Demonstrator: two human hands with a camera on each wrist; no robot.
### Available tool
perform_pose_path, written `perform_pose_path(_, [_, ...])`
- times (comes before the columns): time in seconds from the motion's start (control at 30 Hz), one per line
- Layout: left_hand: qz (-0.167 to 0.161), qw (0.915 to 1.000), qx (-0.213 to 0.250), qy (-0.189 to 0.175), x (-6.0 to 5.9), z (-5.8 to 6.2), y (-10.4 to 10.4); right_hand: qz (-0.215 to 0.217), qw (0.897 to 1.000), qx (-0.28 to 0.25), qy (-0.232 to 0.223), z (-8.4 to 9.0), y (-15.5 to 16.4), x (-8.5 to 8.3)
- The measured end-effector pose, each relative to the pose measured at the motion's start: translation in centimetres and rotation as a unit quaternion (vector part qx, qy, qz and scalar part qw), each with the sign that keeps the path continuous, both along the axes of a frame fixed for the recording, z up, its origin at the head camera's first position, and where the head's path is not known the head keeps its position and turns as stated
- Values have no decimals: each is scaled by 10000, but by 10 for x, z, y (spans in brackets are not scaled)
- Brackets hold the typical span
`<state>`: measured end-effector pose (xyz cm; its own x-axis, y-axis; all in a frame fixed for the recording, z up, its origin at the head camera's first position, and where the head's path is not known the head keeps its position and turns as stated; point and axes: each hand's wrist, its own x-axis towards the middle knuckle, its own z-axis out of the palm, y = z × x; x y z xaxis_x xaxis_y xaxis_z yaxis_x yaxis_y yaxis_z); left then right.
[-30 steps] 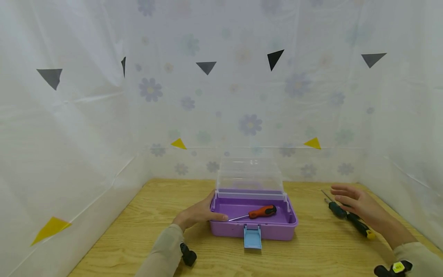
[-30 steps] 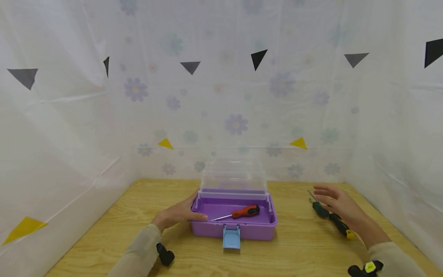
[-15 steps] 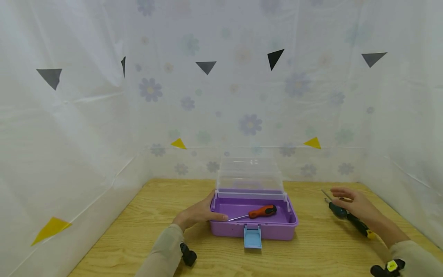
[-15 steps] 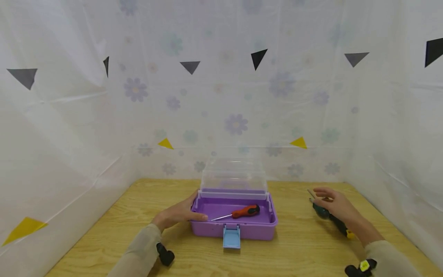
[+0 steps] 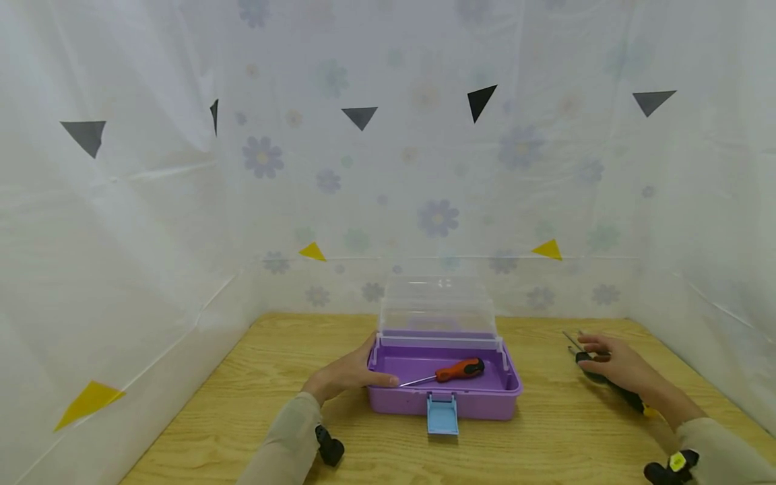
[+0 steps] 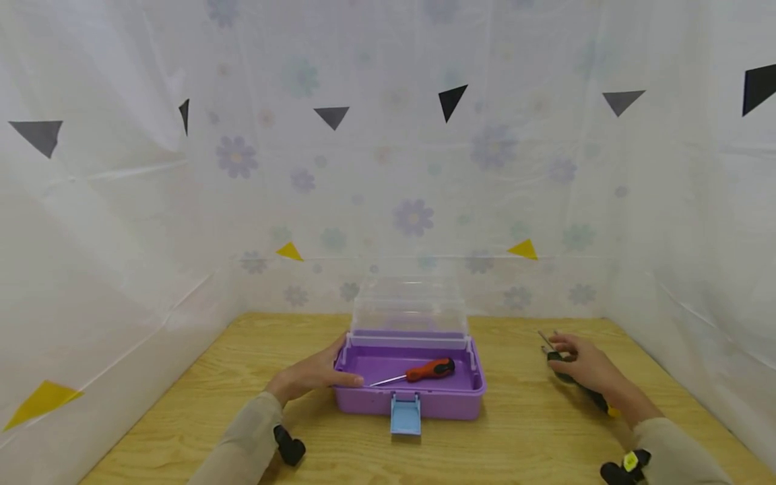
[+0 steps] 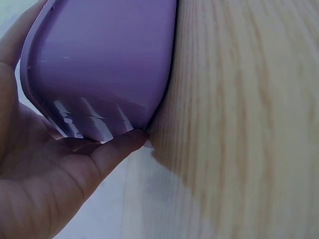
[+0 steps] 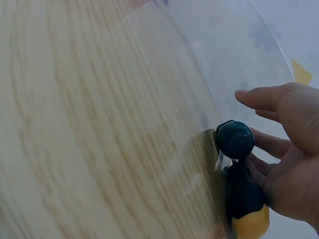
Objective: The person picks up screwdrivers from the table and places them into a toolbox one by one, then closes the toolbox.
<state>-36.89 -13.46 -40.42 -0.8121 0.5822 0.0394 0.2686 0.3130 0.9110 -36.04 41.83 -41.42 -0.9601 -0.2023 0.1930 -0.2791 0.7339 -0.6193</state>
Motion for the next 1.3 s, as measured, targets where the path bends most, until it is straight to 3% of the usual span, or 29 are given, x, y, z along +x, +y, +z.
perform_pose_path(0.23, [66, 10000, -29, -24, 1, 1, 0, -27, 9974, 557, 453, -5, 1, -5])
perform_pose_path(0.5, [108, 9999, -73, -5, 2, 0, 0, -280, 9873, 1227, 964, -7, -5, -7])
perform_pose_path(1.3, [61, 10000, 7, -23, 0, 0, 1, -346, 9862, 1232, 1052, -4, -11, -7])
